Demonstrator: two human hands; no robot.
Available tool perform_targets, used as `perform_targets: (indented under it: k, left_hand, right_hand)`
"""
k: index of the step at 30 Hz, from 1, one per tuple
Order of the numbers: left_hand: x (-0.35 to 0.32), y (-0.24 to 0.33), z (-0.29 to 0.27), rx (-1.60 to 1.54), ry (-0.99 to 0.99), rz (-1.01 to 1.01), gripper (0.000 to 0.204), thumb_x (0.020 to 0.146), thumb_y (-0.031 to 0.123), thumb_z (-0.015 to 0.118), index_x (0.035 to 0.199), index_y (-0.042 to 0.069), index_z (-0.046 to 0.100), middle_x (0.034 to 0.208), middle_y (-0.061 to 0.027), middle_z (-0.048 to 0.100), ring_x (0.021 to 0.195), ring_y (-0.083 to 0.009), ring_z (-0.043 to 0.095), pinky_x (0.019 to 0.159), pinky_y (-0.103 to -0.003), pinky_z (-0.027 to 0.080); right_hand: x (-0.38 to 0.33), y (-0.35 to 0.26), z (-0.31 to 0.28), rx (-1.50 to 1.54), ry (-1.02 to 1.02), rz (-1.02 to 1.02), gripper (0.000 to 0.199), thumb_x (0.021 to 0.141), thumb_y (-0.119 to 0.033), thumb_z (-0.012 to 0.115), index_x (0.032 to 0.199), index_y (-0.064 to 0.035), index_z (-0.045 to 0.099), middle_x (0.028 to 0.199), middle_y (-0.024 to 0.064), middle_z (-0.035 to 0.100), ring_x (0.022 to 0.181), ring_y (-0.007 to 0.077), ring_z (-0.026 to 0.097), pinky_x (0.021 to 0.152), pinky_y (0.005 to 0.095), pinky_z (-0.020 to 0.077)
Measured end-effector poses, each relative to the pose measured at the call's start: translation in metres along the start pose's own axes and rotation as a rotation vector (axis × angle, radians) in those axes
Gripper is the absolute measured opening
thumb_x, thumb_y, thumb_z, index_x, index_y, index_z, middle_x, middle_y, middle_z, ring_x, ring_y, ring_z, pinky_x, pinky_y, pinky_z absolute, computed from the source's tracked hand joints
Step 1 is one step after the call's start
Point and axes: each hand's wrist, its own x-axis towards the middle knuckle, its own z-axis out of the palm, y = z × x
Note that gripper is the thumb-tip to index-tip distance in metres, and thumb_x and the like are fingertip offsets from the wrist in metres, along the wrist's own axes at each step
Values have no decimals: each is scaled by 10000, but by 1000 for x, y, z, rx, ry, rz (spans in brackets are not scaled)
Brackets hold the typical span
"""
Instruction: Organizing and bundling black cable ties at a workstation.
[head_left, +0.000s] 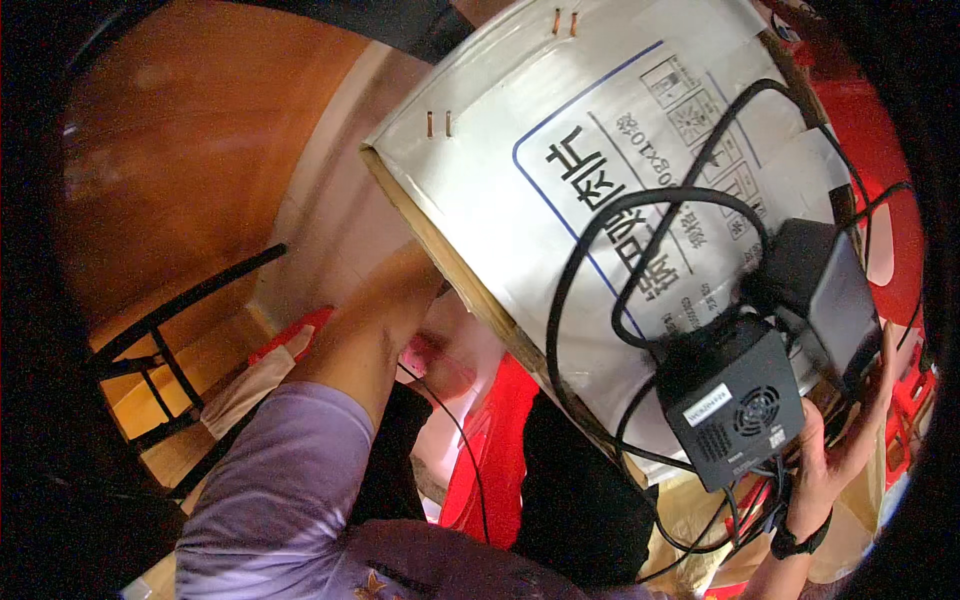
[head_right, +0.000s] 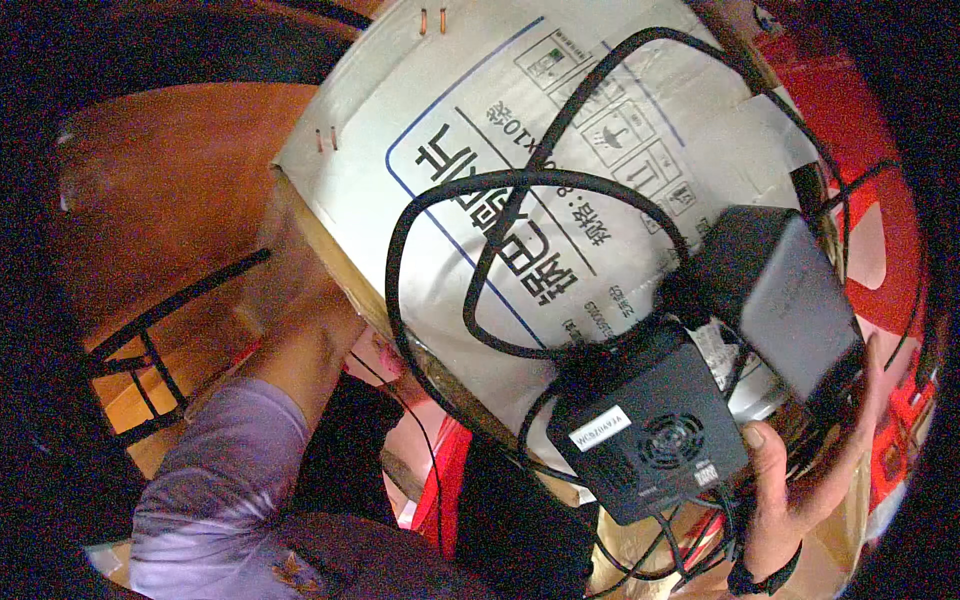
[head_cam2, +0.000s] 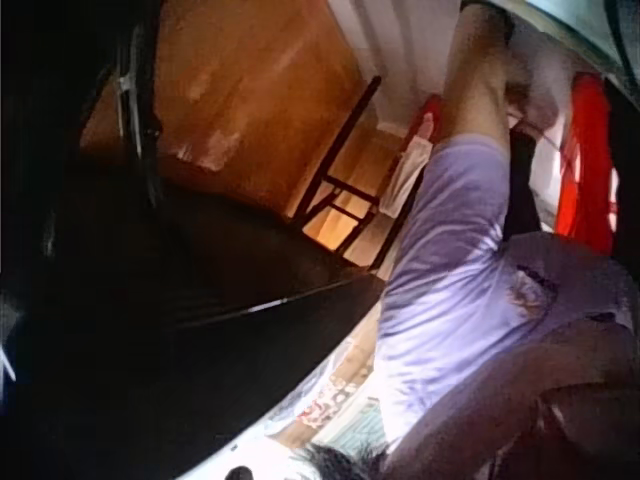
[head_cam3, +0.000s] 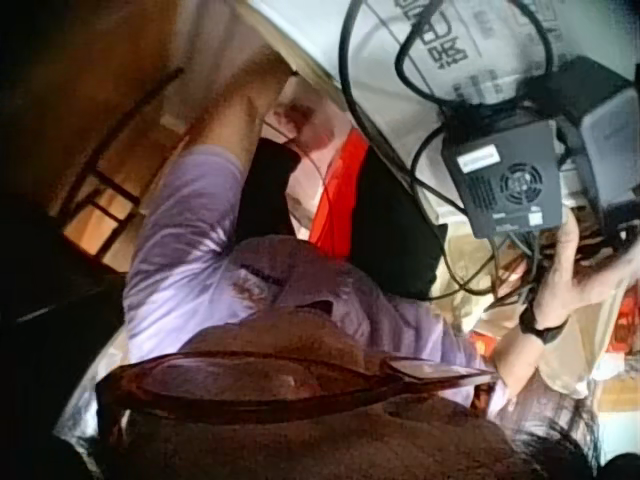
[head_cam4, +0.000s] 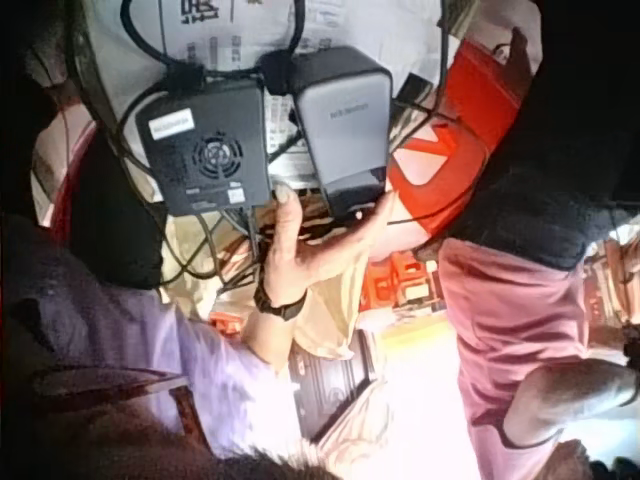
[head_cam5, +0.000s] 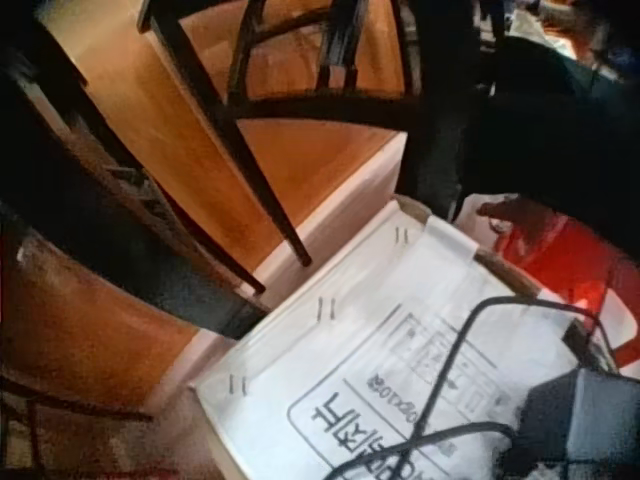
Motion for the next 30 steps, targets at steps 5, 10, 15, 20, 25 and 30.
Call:
perform_targets:
  k: [5,10,15,20,25,30]
  left_hand:
    - [5,-23,15,-104,-46,-45,148,758,96,665,834,-27,632,732,-192,627,654,-324,650,561,-395,508]
    - [-6,-49,26,-201,-93,-93,143,760,95,661,830,-25,628,732,-190,629,646,-319,650,553,-391,506]
    - [-4,-46,32,-292,-95,-135,138,763,95,658,826,-23,624,732,-189,630,639,-314,650,545,-388,505]
    - [-28,-44,44,-379,-95,-159,133,765,94,655,822,-21,621,731,-187,632,632,-309,650,537,-384,503]
    - [-26,-42,41,-466,-93,-190,128,767,93,651,818,-20,617,731,-185,634,625,-304,650,530,-381,502]
    - [-38,-43,48,-542,-94,-229,124,769,92,648,814,-18,613,731,-183,635,617,-299,651,522,-377,501]
  right_hand:
    - [2,-1,5,0,38,-76,795,859,-226,658,1492,35,253,1547,191,288,1436,308,274,1182,439,190]
    - [5,10,2,9,29,-161,812,849,-205,647,1497,40,225,1567,188,242,1461,310,210,1197,447,143]
    - [5,12,11,-36,98,-128,897,837,-371,680,1465,95,240,1530,232,280,1435,350,248,1185,466,148]
    - [2,12,9,-58,117,-134,852,860,-325,671,1462,98,242,1534,238,269,1433,354,251,1184,463,156]
    - [2,10,6,-25,94,-133,843,857,-302,676,1461,98,244,1541,239,255,1436,352,243,1188,457,138]
    - [-5,21,7,57,148,-78,842,851,-308,671,1459,95,252,1540,231,263,1440,341,234,1187,452,128]
